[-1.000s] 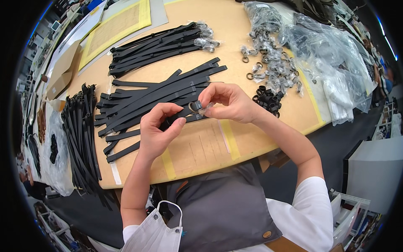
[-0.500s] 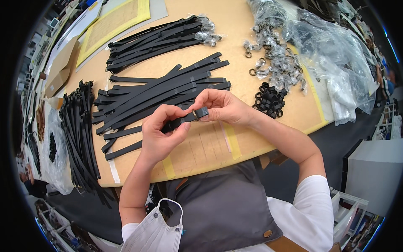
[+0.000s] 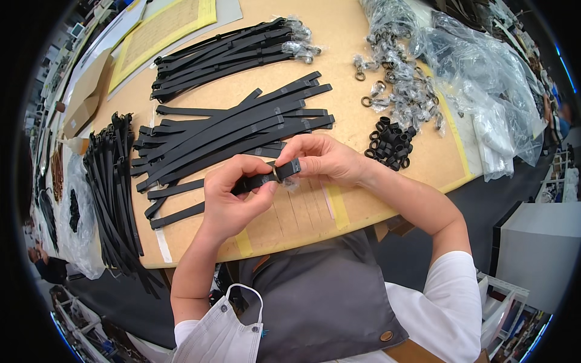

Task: The person assembles black straps by inserting small black plastic rings into the ends of the straps. They pick up a strap and a ring, fit the ring onto the strap end, and place the completed unit on the table. The process is repeated continuously with materials organized in piles on the workbench.

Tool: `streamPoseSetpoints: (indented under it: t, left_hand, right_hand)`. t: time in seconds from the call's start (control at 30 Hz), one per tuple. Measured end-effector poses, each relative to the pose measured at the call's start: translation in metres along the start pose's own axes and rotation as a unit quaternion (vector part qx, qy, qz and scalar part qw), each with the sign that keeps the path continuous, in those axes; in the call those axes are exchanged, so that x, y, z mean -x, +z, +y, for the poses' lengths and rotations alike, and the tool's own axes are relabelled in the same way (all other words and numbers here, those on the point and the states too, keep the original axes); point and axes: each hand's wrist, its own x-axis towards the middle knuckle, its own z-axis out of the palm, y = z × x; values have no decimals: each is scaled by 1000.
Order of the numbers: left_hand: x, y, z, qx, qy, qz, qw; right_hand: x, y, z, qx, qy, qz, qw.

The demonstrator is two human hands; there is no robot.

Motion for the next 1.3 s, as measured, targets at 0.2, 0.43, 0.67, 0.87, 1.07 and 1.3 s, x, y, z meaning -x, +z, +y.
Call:
streamPoseSetpoints:
  t: [0.2, 0.43, 0.67, 0.87, 1.07, 1.3]
  left_hand:
    - [3, 6, -3, -49, 19, -14, 999]
    - [9, 18, -14, -137, 66, -23, 988]
    - [8, 20, -15, -138, 56, -41, 988]
    - [7, 20, -15, -136, 55, -49, 988]
    - [6, 18, -12, -90, 26, -43, 995]
    - [0, 8, -13, -9, 45, -55, 997]
  right_hand:
    - [-2, -1, -2, 31, 63, 8, 997]
    - [0, 29, -19, 177, 186, 72, 964]
    - [1, 32, -7, 254, 125, 116, 952]
    - [3, 29, -4, 267, 118, 116, 949]
    - [5, 28, -18, 248, 153, 89, 952]
    - [11, 25, -28, 136, 148, 33, 979]
